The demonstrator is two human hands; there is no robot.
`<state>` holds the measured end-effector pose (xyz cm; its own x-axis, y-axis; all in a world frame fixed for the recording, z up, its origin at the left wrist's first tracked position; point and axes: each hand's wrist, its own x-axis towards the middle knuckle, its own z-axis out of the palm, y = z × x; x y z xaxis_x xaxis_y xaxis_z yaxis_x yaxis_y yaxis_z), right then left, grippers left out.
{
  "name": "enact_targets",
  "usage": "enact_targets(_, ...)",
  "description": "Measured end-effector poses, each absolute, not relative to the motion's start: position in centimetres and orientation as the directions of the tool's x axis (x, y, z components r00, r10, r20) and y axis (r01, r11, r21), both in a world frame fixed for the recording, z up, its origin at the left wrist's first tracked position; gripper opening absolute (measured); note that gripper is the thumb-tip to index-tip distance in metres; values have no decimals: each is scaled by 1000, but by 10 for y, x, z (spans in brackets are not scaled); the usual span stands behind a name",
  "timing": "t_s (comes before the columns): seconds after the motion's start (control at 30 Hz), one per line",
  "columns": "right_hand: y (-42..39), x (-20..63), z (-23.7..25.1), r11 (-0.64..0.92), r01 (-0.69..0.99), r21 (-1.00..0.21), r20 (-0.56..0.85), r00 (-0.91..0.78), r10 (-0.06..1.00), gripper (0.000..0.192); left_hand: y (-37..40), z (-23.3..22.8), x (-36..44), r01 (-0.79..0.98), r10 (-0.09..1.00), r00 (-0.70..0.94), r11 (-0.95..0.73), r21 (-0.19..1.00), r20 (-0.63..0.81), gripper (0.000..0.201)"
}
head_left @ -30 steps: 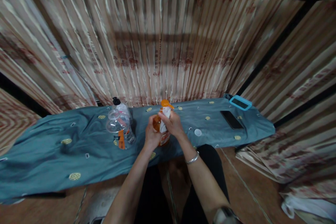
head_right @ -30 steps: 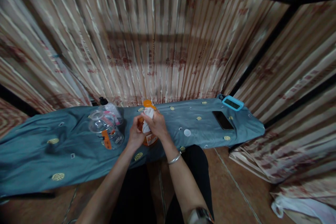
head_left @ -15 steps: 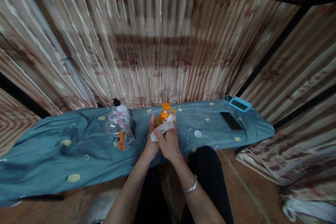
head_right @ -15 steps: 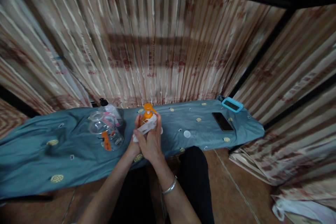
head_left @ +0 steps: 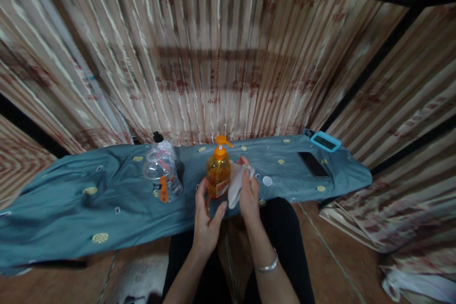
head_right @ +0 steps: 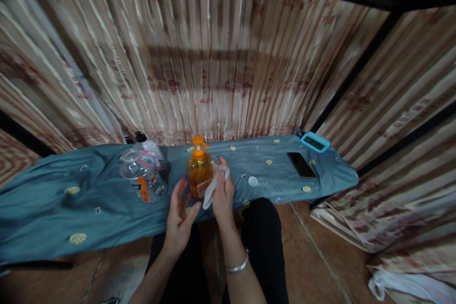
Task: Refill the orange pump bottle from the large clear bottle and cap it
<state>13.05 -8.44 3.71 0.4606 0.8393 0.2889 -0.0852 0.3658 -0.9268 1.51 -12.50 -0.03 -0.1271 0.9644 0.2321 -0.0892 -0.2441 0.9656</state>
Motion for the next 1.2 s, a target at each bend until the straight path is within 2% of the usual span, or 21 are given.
enact_targets(0.07, -105, 133, 44, 333, -180, -926, 234, 418, 878, 54, -135, -6, 9, -131, 978, -128, -179, 975, 162, 72)
enact_targets(0.13, -124, 131, 52, 282, -243, -928, 196, 323, 926, 53, -144, -11, 6, -264, 996, -80, -67, 962, 47, 74)
enact_targets(0.2, -136, 127, 56, 247, -253, -935, 187, 237, 953, 56, -151, -13, 7, -434, 996, 50, 92, 896, -78, 73)
enact_targets(0.27, -140, 127, 55, 244, -211, -947, 201, 207, 957, 50, -154, -11, 7, -510, 974, 123, 228, 829, -192, 68)
enact_targets(0.33, -137, 133, 50, 285, -135, -949, 246, 247, 937, 49, -150, -7, 1, -505, 963, 56, 255, 825, -264, 61)
enact_targets(0.37, -132, 139, 45, 319, -95, -943, 281, 286, 916, 55, -146, -5, -5, -493, 964, -15, 225, 840, -267, 57)
enact_targets(0.43, -117, 152, 36, 352, -27, -936, 322, 343, 883, 61, -130, 2, -18, -452, 960, -199, 87, 888, -195, 50)
enact_targets(0.47, -107, 158, 31, 352, -8, -936, 326, 355, 876, 58, -119, 7, -24, -414, 952, -280, 0, 910, -128, 49)
enact_targets(0.57, -70, 165, 20, 343, 13, -939, 325, 350, 879, 46, -83, 26, -28, -364, 938, -346, -119, 924, -15, 52)
enact_targets(0.6, -58, 163, 19, 342, 3, -940, 323, 336, 885, 43, -71, 33, -23, -274, 929, -358, -205, 940, 98, 54)
enact_targets(0.67, -36, 156, 19, 339, -33, -940, 316, 289, 904, 40, -54, 46, -6, -116, 938, -229, -291, 950, 259, 54)
enact_targets(0.73, -22, 146, 20, 335, -78, -939, 311, 219, 925, 37, -44, 56, 11, -35, 935, -87, -348, 937, 344, 60)
enact_targets(0.9, -19, 132, 16, 355, -124, -926, 327, 201, 923, 34, -39, 58, 24, -26, 947, -113, -304, 952, 300, 59)
enact_targets(1.0, -23, 128, 10, 387, -99, -917, 351, 266, 898, 35, -27, 56, 21, 113, 914, -86, -387, 915, 397, 68)
enact_targets(1.03, -23, 127, 8, 397, -84, -914, 359, 290, 887, 35, -21, 57, 20, 167, 908, -67, -400, 901, 415, 65)
enact_targets(1.13, -26, 123, 5, 422, -42, -906, 383, 347, 856, 35, -3, 63, 19, 277, 917, 40, -391, 878, 396, 40)
enact_targets(1.2, -28, 121, 5, 435, -27, -900, 396, 364, 843, 35, 4, 65, 19, 316, 916, 89, -399, 861, 392, 35)
